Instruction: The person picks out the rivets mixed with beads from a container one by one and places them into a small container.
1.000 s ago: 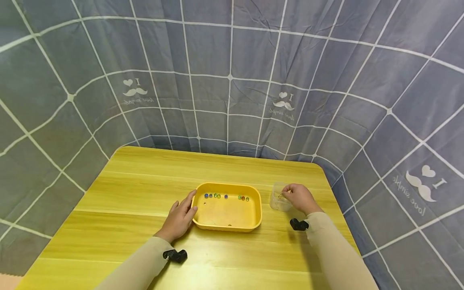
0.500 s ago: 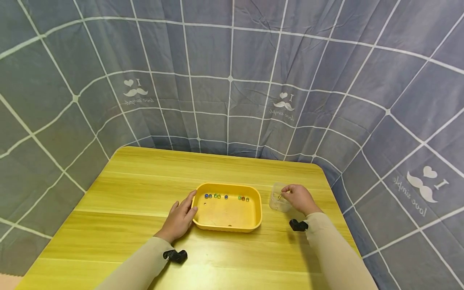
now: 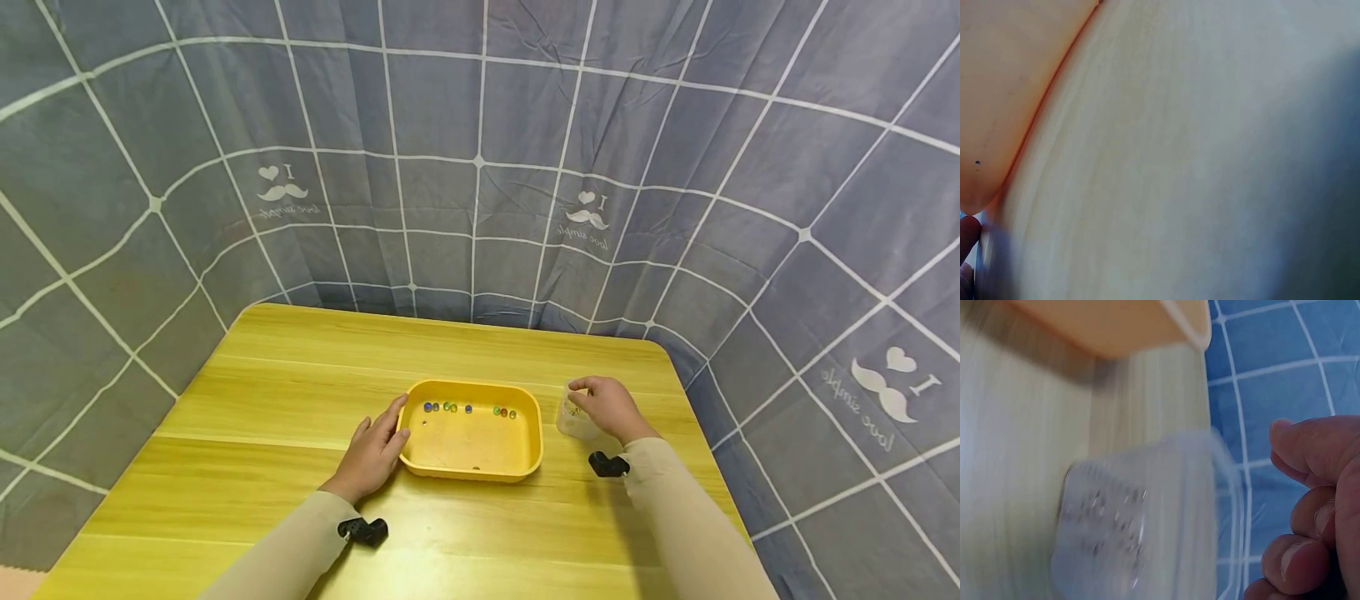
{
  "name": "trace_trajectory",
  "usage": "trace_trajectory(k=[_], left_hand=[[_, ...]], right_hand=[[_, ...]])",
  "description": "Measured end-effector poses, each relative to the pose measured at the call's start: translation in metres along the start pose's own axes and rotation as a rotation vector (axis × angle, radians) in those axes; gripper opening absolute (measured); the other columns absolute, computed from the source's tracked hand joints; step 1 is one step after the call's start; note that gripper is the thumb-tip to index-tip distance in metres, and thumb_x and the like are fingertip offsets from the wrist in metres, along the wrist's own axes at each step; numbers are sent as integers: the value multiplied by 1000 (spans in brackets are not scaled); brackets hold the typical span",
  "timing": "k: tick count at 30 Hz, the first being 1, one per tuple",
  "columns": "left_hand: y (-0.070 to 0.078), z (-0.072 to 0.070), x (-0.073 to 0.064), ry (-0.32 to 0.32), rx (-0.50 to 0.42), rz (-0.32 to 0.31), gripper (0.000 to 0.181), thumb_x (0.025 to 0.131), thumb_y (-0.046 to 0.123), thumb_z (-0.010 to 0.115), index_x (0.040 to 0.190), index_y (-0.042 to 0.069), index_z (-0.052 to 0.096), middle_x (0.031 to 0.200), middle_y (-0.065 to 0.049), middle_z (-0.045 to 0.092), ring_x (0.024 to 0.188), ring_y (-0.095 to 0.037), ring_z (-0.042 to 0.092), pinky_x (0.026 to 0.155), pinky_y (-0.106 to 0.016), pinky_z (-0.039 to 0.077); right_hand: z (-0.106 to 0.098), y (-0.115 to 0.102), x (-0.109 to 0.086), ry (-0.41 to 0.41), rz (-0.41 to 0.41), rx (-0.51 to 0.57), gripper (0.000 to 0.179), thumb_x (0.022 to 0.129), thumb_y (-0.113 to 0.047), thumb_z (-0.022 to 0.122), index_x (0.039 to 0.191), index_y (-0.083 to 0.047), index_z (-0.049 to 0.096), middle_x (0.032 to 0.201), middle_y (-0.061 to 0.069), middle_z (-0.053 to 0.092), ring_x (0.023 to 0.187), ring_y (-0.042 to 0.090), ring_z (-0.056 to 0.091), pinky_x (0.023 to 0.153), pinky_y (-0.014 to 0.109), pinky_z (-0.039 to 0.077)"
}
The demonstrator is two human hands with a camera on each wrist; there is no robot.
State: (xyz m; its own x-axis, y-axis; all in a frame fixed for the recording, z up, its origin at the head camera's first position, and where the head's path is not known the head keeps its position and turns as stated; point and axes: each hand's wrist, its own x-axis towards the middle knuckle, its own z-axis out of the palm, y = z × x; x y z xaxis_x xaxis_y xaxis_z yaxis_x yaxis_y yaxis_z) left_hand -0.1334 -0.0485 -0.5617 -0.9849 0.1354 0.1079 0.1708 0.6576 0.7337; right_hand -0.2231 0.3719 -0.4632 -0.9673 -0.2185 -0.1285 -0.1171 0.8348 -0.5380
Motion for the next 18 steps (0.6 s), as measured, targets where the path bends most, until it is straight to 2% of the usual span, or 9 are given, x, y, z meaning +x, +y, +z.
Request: trace_trajectory(k=[4,8,12,18], left_hand=[[0,0,-1,6,2,3,61,112,36,49,168,25,29,166,-6,46,152,-35,45,129,-65,15],[1,-1,-2,-1,3,-1,61,112,35,50,169,24,29,166,-6,45,152,-36,45,129,-65,15],[2,-3,-2,-12,-3,-8,61,112,34,50,169,24,29,167,-6,44,153,-35,43,130,-65,14],[3,-4,-2,-29,-7,-22,61,112,35,50,169,25,28,167,-6,44,154,-35,42,131,-64,12]], right_hand=[[4,-18,2,-4,-25,12,36,105,-26,65,131,-2,73,88,15,73,70,18,58,63,30,47],[9,-39,5,-12,-58,28,34,104,-25,67,129,-4,74,66,6,56,60,16,49,57,28,41],[16,-61,9,-42,-75,54,33,103,-24,68,129,-5,75,61,-1,47,56,16,39,56,28,36],[36,-96,18,-113,-114,74,30,103,-23,69,128,-8,76,60,1,51,54,15,37,54,28,36]])
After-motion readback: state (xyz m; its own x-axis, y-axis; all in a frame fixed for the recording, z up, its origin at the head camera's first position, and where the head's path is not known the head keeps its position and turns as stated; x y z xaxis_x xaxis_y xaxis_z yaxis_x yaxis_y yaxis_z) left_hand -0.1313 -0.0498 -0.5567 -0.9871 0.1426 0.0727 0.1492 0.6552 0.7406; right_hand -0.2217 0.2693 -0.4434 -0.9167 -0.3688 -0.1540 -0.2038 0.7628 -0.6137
